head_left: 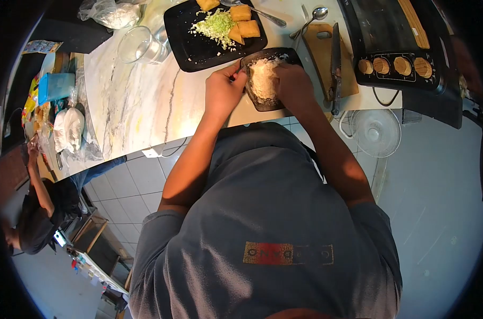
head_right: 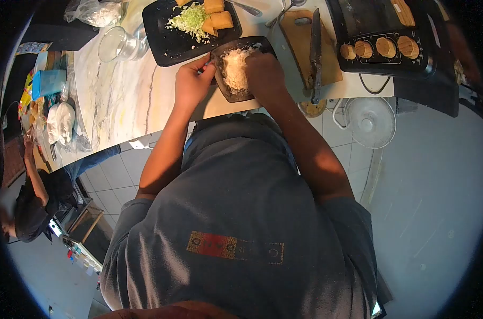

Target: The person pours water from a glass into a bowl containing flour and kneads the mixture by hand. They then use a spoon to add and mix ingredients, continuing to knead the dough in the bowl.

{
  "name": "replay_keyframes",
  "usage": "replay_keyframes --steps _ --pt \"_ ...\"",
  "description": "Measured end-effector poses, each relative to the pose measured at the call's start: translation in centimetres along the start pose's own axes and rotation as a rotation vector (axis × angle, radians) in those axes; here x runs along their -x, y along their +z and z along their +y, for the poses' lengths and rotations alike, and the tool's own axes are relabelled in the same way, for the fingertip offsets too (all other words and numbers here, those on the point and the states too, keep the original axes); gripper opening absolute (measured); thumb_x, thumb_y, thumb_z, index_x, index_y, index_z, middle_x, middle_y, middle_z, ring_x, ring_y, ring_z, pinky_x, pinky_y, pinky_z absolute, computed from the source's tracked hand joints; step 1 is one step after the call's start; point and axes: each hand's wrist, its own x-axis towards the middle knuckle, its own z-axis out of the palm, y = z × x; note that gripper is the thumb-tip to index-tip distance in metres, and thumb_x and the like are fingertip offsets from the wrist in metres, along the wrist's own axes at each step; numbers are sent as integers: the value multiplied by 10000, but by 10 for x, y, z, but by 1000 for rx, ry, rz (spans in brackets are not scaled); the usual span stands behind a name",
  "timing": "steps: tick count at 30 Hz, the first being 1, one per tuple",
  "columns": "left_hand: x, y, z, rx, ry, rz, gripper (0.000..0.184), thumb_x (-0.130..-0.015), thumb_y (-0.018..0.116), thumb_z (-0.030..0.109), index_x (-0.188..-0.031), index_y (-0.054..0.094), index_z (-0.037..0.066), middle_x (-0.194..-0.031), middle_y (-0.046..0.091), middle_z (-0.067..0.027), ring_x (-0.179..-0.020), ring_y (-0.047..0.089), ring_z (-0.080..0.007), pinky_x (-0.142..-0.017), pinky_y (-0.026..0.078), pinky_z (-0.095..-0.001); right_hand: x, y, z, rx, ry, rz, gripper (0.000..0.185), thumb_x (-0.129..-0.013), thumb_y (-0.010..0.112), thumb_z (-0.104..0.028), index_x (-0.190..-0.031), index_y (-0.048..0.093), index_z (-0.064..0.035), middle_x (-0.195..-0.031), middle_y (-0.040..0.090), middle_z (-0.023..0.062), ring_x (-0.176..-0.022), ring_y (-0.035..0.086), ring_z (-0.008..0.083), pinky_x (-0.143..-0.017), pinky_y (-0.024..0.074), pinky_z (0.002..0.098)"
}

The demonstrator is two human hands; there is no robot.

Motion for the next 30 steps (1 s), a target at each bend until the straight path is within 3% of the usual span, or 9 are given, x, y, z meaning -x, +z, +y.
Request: replay_keyframes --steps 2,4,11,16,20,22,25,28,30 --pt "1 -1 1 1 8 13 291 -854 658 183 -1090 694 19 -665 641 -124 -585 641 -184 -615 507 -304 -3 5 2 133 2 -51 281 -778 666 -88 -1036 593 -5 -1048 608 208 -992 592 383 -867 491 458" --pt "3 -4 12 -83 2 -16 292 -855 657 176 -1089 692 6 -655 637 -121 -579 644 -175 -606 507 -304 -4 17 0 80 -57 230 242 -790 643 -105 -1001 595 3 -1014 613 225 -928 607 390 -822 497 484" --pt "2 -2 18 -33 -91 -76 351 -880 650 163 -1190 659 -1 -692 655 -74 -657 644 -89 -614 513 -260 -12 29 -23 -132 -40 201 210 -811 590 -98 -997 600 -2 -1000 613 237 -936 609 415 -800 501 488" --pt "-3 2 12 -87 33 35 352 -856 663 167 -1168 671 3 -734 673 -101 -697 649 -116 -665 511 -270 -11 30 2 -196 -351 -33 323 -770 625 -81 -1088 626 -20 -936 650 192 -898 638 370 -839 509 446" --pt "-3 1 7 -77 114 98 323 -830 662 169 -1114 691 20 -707 657 -163 -612 651 -198 -628 505 -303 -7 -12 8 -324 -340 -308 430 -743 642 -62 -1172 612 -37 -1023 649 160 -956 639 338 -873 510 416" --pt "-4 -8 15 -167 75 -47 362 -848 670 182 -1170 675 18 -761 689 -109 -669 632 -117 -664 505 -273 -5 -11 14 -57 -446 -48 498 -734 647 -63 -1228 586 -60 -1145 623 118 -1037 619 310 -915 500 388" --pt "-9 -12 21 -247 82 -114 361 -862 648 188 -1179 669 15 -734 684 -103 -661 640 -123 -649 504 -277 -7 -17 9 36 -289 -245 521 -739 650 -59 -1253 565 -80 -1249 575 107 -1106 587 305 -948 488 381" --pt "-13 -12 23 -238 -10 -253 380 -897 585 202 -1204 615 -22 -702 667 -125 -603 669 -157 -616 520 -296 -6 -14 9 296 -447 -98 367 -779 630 -53 -1139 578 -97 -1089 604 97 -1049 615 308 -879 515 422" --pt "-16 -9 20 -175 -109 -309 367 -906 566 204 -1180 602 -37 -695 660 -136 -583 675 -169 -604 524 -302 -5 -10 14 284 -375 -122 430 -770 645 -49 -1191 565 -81 -1158 590 124 -1084 596 321 -908 501 411"
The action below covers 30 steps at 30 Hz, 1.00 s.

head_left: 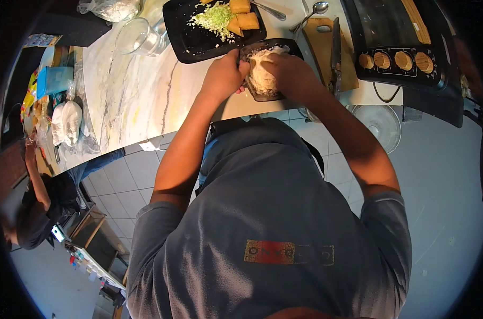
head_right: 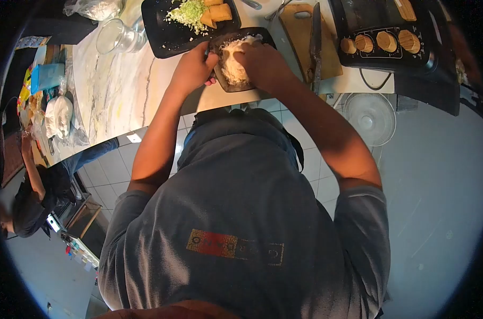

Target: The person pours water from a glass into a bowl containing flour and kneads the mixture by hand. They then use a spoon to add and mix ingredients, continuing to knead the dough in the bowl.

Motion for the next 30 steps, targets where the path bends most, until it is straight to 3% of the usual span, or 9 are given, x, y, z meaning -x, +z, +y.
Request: replay_keyframes --steps 5,7,10,14,18,20,24,26,30 --pt "3 6 8 -27 65 10 263 -919 541 205 -1013 572 -39 -696 649 -169 -556 680 -212 -597 526 -341 14 5 6 -96 73 -105 469 -780 654 -53 -1237 548 -51 -1218 578 164 -1100 584 334 -934 485 399" --pt "5 13 4 -33 62 42 265 -916 542 208 -1012 581 -36 -699 649 -179 -569 678 -242 -602 521 -361 14 4 6 -158 24 8 190 -812 582 -36 -1000 606 -45 -995 619 146 -988 629 324 -854 516 431" --pt "10 15 6 -76 79 110 265 -907 547 214 -1008 602 -25 -701 643 -198 -600 668 -299 -607 507 -390 13 -14 0 -174 102 -252 383 -770 670 -88 -1143 599 -33 -1072 640 201 -1062 595 361 -909 494 431" --pt "12 19 3 -96 112 176 273 -892 561 220 -1032 629 -5 -687 626 -211 -629 637 -353 -600 486 -402 11 -11 -10 -192 200 -296 307 -735 682 -111 -1022 643 -9 -945 666 219 -977 628 375 -878 506 447" --pt "17 17 7 -94 88 162 287 -889 565 218 -1073 630 8 -681 618 -209 -598 622 -336 -595 481 -402 7 -7 -25 -352 222 -182 239 -701 694 -137 -881 664 17 -881 679 223 -870 669 368 -803 532 435" --pt "21 16 11 -84 146 160 191 -916 522 156 -878 568 -25 -685 644 -218 -564 687 -285 -572 533 -384 3 -5 -30 -393 212 -165 225 -692 701 -141 -850 673 17 -876 688 215 -860 686 352 -782 547 421" --pt "17 12 -4 -24 214 168 188 -923 518 159 -892 563 -22 -689 654 -203 -566 695 -254 -566 538 -357 4 15 -27 -682 243 54 303 -701 705 -162 -951 677 7 -911 689 210 -860 681 333 -788 536 390" --pt "12 10 -13 177 86 11 194 -936 510 166 -907 559 -20 -678 661 -182 -571 701 -232 -559 542 -334 7 15 -25 -763 286 146 315 -725 689 -125 -1021 677 -17 -898 695 184 -820 686 308 -762 531 364" --pt "12 9 -13 94 118 -5 195 -946 506 165 -916 556 -20 -675 665 -172 -576 704 -221 -557 542 -325 5 13 -25 -800 321 230 470 -767 686 -126 -1206 591 11 -1061 672 194 -919 681 294 -821 525 342"
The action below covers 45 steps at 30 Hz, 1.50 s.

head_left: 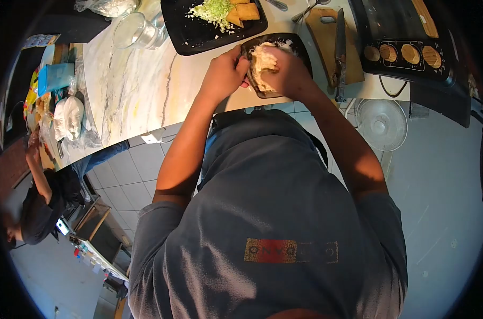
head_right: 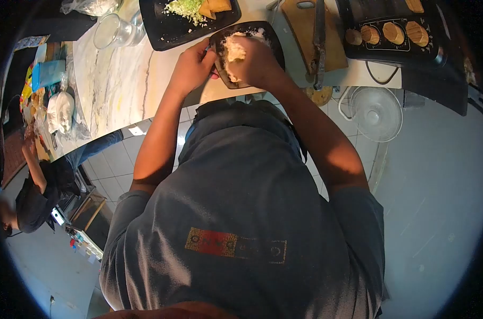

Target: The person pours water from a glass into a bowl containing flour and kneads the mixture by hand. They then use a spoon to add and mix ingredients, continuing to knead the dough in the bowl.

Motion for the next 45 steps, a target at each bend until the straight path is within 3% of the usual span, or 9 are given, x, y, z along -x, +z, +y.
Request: replay_keyframes --steps 2,5,7,9,16,18,31,33,45 --pt "0 1 2 25 -21 19 200 -948 508 168 -920 556 -24 -672 663 -176 -574 703 -218 -556 540 -323 6 1 -1 -63 -182 -66 531 -775 654 -114 -1280 552 15 -1188 605 275 -1086 607 400 -915 504 421" --pt "4 -1 11 21 -12 37 209 -948 506 169 -933 563 -31 -675 664 -181 -575 702 -223 -559 539 -326 9 0 9 99 -384 -178 460 -802 626 -72 -1256 577 -16 -1101 641 258 -1028 629 394 -880 513 431" --pt "7 -1 14 2 -17 50 213 -947 509 169 -945 568 -35 -679 666 -182 -580 703 -225 -562 540 -326 5 -13 10 231 -369 -314 406 -815 587 -35 -1219 608 -55 -997 667 231 -936 647 390 -820 519 445" --pt "7 0 12 -20 -17 57 217 -947 511 168 -957 573 -39 -682 668 -182 -584 704 -227 -565 541 -326 0 -16 15 285 -212 -442 419 -821 579 -12 -1239 596 -38 -1125 639 227 -1056 601 378 -900 489 411" --pt "10 -3 20 -136 34 92 213 -935 517 159 -978 586 -38 -690 669 -188 -591 703 -236 -588 544 -344 1 -16 2 304 -154 -42 446 -754 633 -39 -1199 604 -31 -1107 621 232 -1036 593 404 -883 492 435" --pt "9 -3 17 -127 28 95 215 -933 517 160 -978 586 -38 -688 668 -190 -589 701 -240 -594 544 -348 1 -8 2 224 -414 35 480 -736 642 -43 -1208 567 4 -1054 605 236 -1011 582 421 -888 484 452" --pt "5 -6 12 -138 36 87 211 -911 536 178 -932 585 -26 -676 663 -193 -599 701 -252 -613 540 -358 -14 3 28 440 -336 -15 396 -713 595 17 -1109 605 12 -1023 627 241 -961 617 380 -885 495 424" --pt "4 -7 10 -204 74 120 211 -907 538 182 -926 585 -24 -677 662 -197 -606 702 -261 -617 540 -364 -6 -5 4 188 -297 101 295 -747 596 -17 -1035 657 3 -1017 643 224 -940 628 370 -878 496 425" --pt "6 -9 7 -109 -27 87 231 -898 534 194 -928 584 -30 -670 658 -199 -617 701 -275 -648 540 -373 -9 -29 -12 342 -157 -73 310 -839 619 -210 -1046 675 13 -1020 658 208 -944 621 382 -865 490 447"
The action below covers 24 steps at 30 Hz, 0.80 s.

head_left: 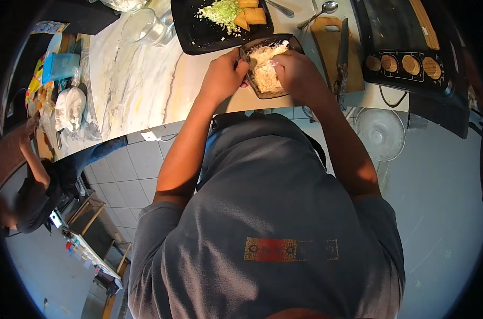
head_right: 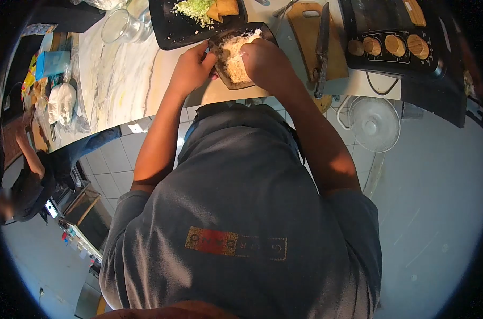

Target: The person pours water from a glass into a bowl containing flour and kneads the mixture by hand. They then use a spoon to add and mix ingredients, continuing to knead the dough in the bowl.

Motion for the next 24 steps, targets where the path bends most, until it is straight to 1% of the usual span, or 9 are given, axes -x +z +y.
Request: replay_keyframes --steps 4,6,7,9,12,16,19,21,24 --pt "2 -2 5 -47 35 20 227 -899 536 188 -928 583 -33 -686 662 -203 -612 702 -269 -633 541 -368 -1 -7 -11 -61 11 -62 295 -854 596 -181 -1062 674 13 -1041 650 226 -983 620 378 -885 489 439" --pt "2 -2 7 -24 40 19 226 -899 537 186 -927 582 -34 -691 663 -206 -614 703 -271 -629 540 -367 0 11 -10 -142 -250 151 290 -824 604 -112 -1078 673 11 -1050 643 247 -1003 620 380 -894 491 427" --pt "2 -2 6 -26 49 22 225 -899 537 185 -924 583 -34 -691 661 -207 -613 703 -275 -627 539 -366 -1 19 -8 -141 -251 152 290 -824 604 -112 -1078 673 11 -1050 643 247 -1003 620 380 -894 491 427" --pt "1 0 2 -29 57 23 223 -899 538 183 -922 583 -34 -692 659 -209 -613 702 -280 -625 539 -365 -4 36 0 40 -256 -28 293 -762 639 -54 -1046 678 5 -1052 649 223 -1013 619 365 -890 493 425" --pt "0 4 -7 46 5 24 222 -898 540 187 -909 585 -30 -688 654 -212 -609 700 -280 -626 538 -370 -5 54 11 78 -183 -73 290 -717 632 8 -1003 672 -6 -1022 654 187 -1008 616 354 -874 501 421" --pt "0 0 -4 -61 60 62 218 -894 541 189 -902 588 -24 -679 653 -203 -606 698 -273 -628 537 -377 -2 40 20 108 -240 3 284 -714 571 54 -969 667 -25 -977 642 155 -1021 607 348 -853 510 423" --pt "2 -7 -2 -17 14 28 222 -890 542 192 -919 597 -21 -671 653 -195 -606 697 -278 -632 536 -378 4 25 10 87 -227 55 362 -700 550 56 -1038 644 -30 -1034 604 169 -1030 600 351 -848 514 429" --pt "4 -8 -3 -4 -2 16 225 -888 542 195 -926 600 -19 -665 652 -192 -607 696 -283 -633 536 -378 1 14 0 84 -123 44 439 -711 574 14 -1147 596 -32 -1146 555 191 -1045 594 363 -867 510 440" --pt "3 -6 -3 34 1 20 220 -889 545 195 -934 605 -13 -662 654 -185 -604 696 -275 -633 537 -371 -5 15 -4 138 -27 45 490 -731 614 -34 -1216 546 -38 -1196 520 215 -1047 592 384 -880 507 452"
